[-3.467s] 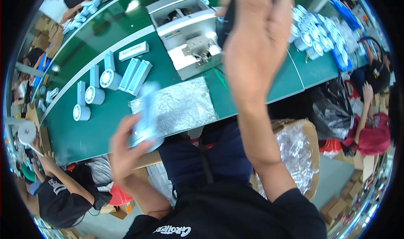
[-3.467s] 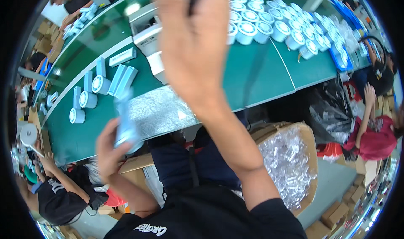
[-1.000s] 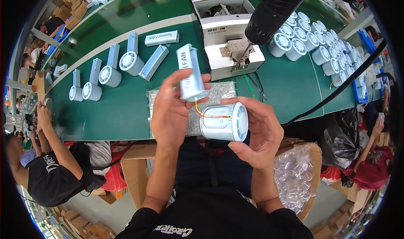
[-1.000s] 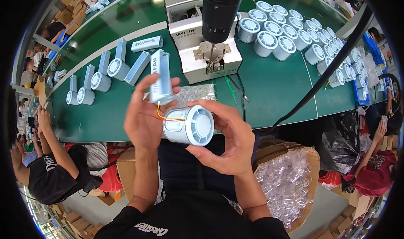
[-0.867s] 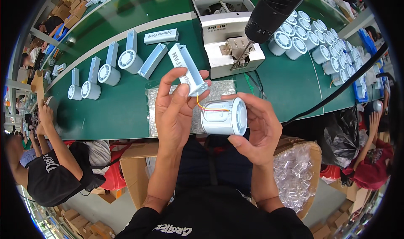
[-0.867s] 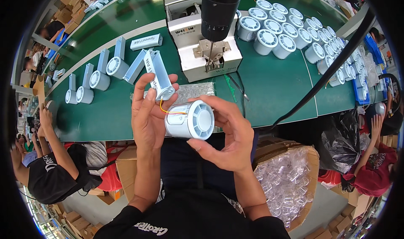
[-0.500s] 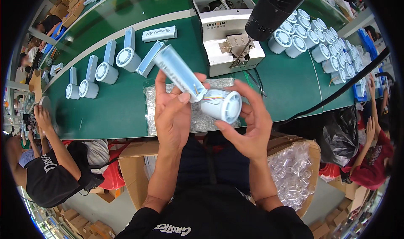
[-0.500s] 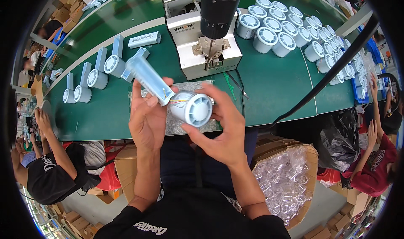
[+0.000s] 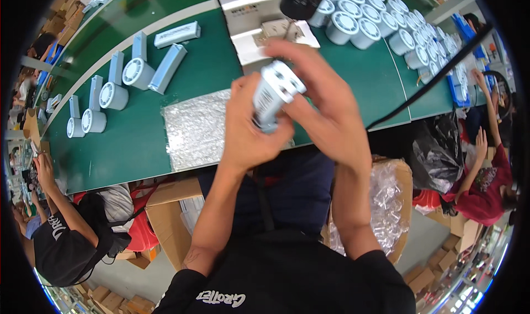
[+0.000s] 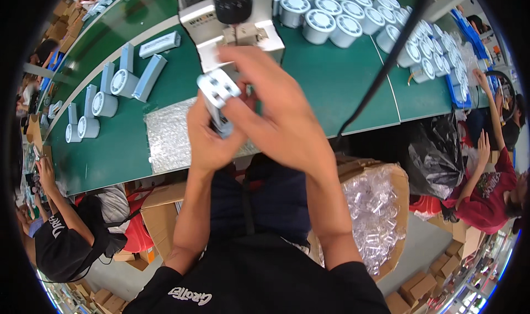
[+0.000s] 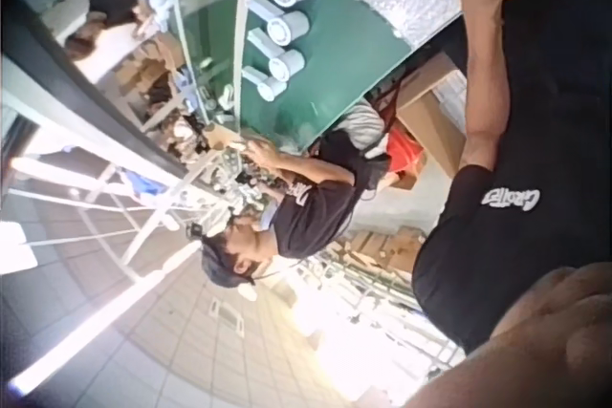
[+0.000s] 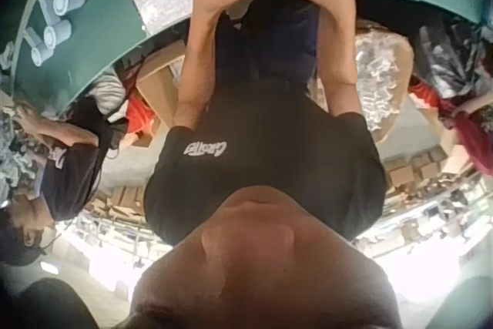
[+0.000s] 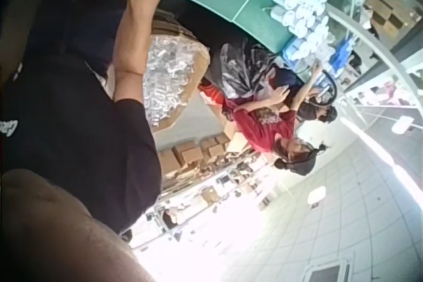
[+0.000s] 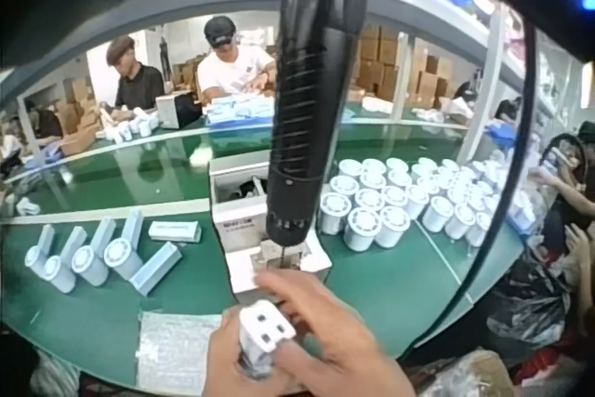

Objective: Assembling portable electric fans by inserting internal components into the plastic housing and securing them with an electric screwdriver.

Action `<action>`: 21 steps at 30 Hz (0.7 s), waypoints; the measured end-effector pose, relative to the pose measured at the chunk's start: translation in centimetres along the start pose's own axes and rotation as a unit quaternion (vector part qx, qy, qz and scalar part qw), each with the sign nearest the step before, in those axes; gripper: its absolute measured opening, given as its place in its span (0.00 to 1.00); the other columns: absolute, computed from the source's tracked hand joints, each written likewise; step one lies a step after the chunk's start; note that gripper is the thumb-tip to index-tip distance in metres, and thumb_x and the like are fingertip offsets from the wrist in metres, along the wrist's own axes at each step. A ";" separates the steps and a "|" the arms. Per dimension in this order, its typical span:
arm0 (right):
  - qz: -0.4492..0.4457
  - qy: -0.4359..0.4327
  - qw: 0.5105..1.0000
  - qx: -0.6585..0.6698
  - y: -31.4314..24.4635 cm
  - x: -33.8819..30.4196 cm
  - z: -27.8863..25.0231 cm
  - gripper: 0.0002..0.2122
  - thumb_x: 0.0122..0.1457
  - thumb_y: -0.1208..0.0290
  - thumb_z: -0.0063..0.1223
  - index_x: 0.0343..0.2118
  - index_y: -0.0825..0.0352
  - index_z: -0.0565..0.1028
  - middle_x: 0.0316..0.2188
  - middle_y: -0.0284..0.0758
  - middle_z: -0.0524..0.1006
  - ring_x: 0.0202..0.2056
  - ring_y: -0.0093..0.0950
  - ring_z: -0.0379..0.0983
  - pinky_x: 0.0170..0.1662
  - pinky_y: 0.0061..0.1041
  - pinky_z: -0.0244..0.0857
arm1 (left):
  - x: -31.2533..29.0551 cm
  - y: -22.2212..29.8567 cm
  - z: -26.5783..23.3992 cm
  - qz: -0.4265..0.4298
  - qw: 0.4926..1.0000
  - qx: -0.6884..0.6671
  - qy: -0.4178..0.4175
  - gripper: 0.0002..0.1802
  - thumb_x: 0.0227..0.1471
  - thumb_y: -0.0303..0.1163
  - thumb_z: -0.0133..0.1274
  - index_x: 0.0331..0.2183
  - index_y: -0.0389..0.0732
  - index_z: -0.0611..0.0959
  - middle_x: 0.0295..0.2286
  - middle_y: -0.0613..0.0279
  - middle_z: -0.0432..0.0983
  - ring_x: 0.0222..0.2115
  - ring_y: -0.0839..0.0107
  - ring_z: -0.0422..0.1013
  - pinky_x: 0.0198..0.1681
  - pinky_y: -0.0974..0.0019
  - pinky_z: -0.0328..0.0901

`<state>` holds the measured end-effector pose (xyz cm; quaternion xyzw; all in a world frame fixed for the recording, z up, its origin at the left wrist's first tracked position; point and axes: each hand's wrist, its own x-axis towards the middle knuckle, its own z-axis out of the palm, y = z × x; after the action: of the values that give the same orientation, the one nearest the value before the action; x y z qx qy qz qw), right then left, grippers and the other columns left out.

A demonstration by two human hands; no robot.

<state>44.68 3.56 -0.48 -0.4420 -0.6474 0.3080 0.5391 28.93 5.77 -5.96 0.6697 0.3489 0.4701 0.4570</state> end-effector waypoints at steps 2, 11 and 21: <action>-0.013 -0.052 0.999 -0.007 1.0 1.1 0.9 0.15 0.56 0.81 0.58 0.48 0.69 0.80 0.51 0.38 0.77 0.42 0.29 0.77 0.42 0.29 0.72 | 0.5 -0.2 -0.7 0.000 0.999 -0.041 -0.011 0.27 0.38 0.21 0.60 0.46 0.37 0.81 0.44 0.51 0.75 0.47 0.54 0.71 0.49 0.58 0.66; -0.050 0.039 0.996 -0.067 2.8 -0.5 1.1 0.14 0.51 0.82 0.61 0.43 0.70 0.81 0.34 0.34 0.85 0.34 0.26 0.83 0.38 0.24 0.74 | -0.4 -0.3 -0.8 -0.027 0.997 -0.072 0.012 0.37 0.35 0.28 0.76 0.50 0.36 0.79 0.52 0.51 0.72 0.51 0.59 0.71 0.55 0.61 0.67; -0.060 0.142 0.965 -0.210 1.5 -3.1 2.2 0.13 0.49 0.81 0.66 0.40 0.68 0.81 0.32 0.34 0.85 0.32 0.24 0.83 0.35 0.23 0.75 | -1.3 0.1 -1.2 0.056 0.996 0.064 0.033 0.39 0.32 0.24 0.75 0.51 0.40 0.81 0.44 0.56 0.79 0.45 0.60 0.77 0.50 0.62 0.71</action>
<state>42.98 1.54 -3.60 -0.5448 -0.6397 0.0662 0.5382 27.39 4.86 -6.14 0.7001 0.3551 0.4939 0.3740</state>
